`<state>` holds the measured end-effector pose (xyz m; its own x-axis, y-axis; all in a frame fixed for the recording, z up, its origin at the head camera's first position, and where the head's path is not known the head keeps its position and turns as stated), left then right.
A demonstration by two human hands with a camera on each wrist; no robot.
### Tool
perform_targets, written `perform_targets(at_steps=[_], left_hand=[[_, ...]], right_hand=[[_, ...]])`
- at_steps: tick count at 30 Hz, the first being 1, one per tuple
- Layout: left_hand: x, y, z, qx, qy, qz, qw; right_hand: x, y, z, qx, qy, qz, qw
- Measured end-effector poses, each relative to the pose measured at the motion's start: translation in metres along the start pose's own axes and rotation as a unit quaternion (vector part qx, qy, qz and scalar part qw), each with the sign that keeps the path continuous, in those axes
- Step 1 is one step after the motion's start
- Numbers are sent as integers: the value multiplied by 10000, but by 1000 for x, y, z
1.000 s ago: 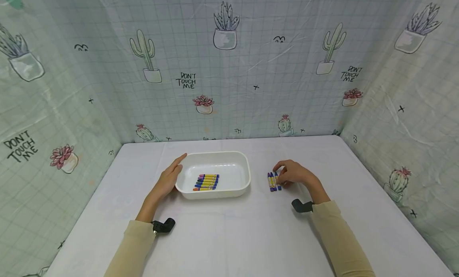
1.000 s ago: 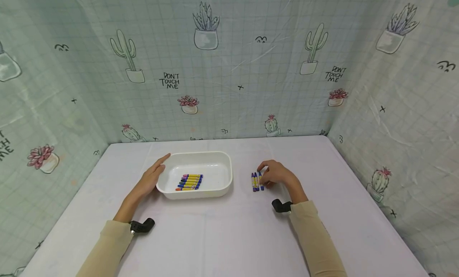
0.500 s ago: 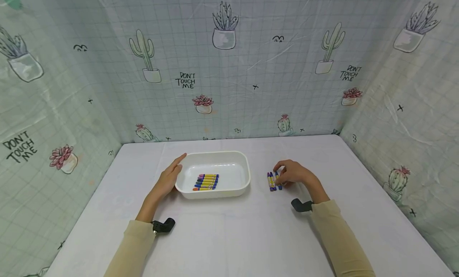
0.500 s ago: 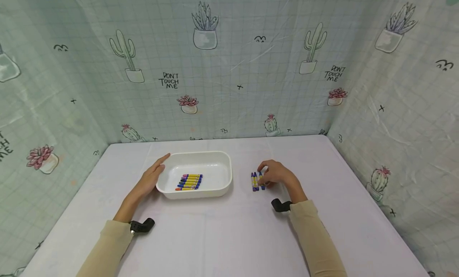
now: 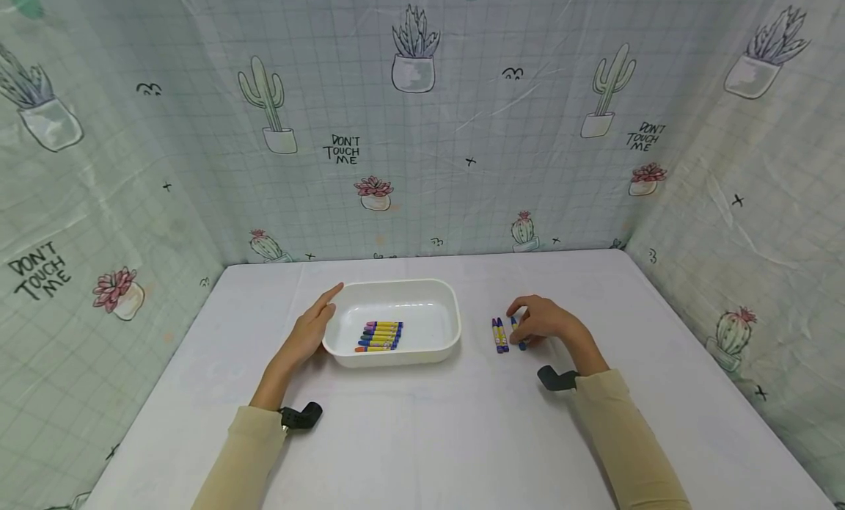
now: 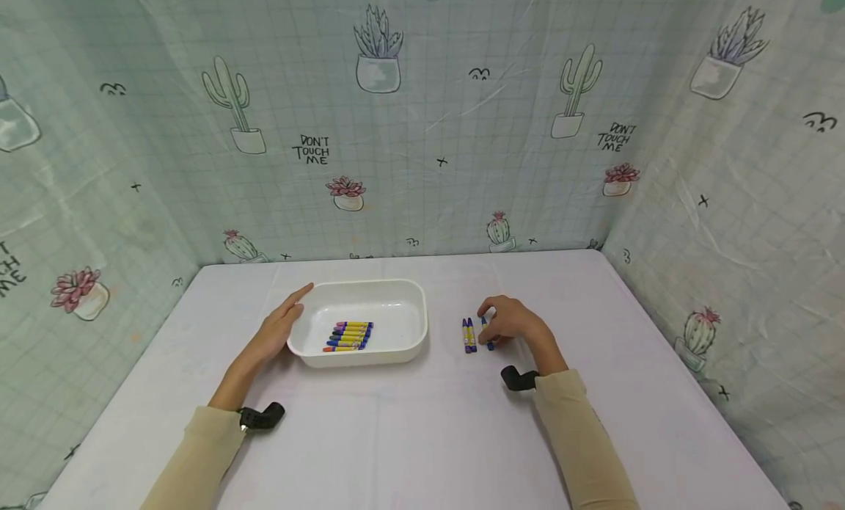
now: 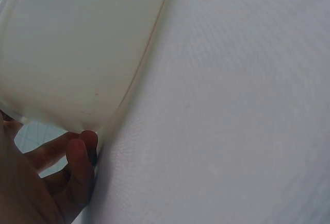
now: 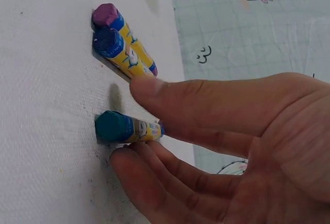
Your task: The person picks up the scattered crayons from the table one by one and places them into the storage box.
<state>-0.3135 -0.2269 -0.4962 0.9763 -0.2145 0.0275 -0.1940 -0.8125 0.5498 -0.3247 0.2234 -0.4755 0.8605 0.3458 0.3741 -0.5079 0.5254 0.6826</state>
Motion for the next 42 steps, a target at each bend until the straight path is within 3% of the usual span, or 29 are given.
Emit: perform_targets(at_steps=[23, 42], left_hand=[[1, 1, 0, 38, -23, -6, 10000], [0, 0, 0, 98, 5, 9, 10000]], right_hand=[[-4, 1, -4, -227, 33, -83, 9997], [6, 12, 23, -231, 426, -217, 9986]])
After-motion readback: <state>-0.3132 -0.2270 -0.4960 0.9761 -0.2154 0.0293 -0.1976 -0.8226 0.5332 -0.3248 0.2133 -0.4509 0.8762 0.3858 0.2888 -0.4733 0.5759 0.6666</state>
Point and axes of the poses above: each hand's wrist, its own x-axis away from the middle knuckle, its own y-axis out of the back of the hand, z = x × y, the point moved 5 cm from there along -x, towards the middle knuckle, and after that the axes turned 6 degrees about z, right-handed, at the moved point
